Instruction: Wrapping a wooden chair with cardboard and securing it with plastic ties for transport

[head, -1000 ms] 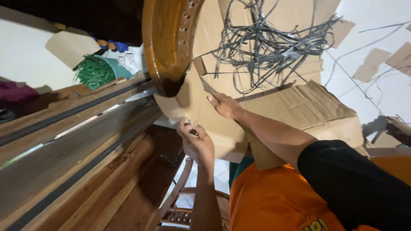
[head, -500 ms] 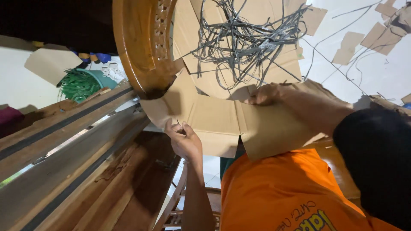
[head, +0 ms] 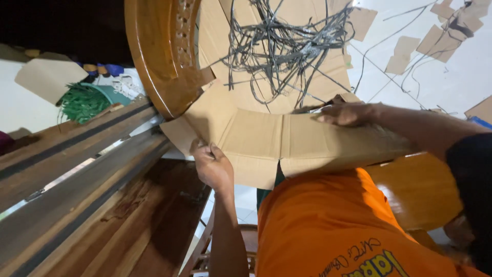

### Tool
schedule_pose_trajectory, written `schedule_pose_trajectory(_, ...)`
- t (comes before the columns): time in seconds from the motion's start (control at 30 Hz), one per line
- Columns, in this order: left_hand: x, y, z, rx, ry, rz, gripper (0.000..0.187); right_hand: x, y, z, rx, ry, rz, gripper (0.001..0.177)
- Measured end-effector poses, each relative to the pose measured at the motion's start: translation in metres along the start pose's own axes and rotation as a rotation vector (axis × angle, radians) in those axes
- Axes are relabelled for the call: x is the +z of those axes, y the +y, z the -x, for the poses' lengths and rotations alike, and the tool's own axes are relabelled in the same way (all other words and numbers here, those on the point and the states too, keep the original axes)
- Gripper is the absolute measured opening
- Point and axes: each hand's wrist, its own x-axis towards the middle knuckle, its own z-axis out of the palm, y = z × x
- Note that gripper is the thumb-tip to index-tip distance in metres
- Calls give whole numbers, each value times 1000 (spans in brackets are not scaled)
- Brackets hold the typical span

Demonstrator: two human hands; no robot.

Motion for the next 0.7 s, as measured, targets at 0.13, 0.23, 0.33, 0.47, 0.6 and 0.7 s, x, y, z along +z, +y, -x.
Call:
schedule_pose_trajectory(0.13,-8,4,-1,84,-17,49,34,0,22,14,256,-135,-7,65)
schedule_pose_trajectory(0.23,-8,13,6,302,52,-111,44,-8,-2,18,226,-210,43,73)
schedule_pose_trajectory(0.33,-24,44,19,753,-17,129,32,8,17,12,157,-138,63,68)
schedule_pose_trajectory(0.47,-53,85,52,1108,-874,73,90,23,33,3,197,-146,24,66)
schedule_pose_trajectory(0.6,-19,56,87,1348,-624,81,57,33,39,0,123,-118,49,64)
schedule_pose_trajectory(0.7,-15,54,95,1367,-391,285,47,14,16,14,165,-90,35,63)
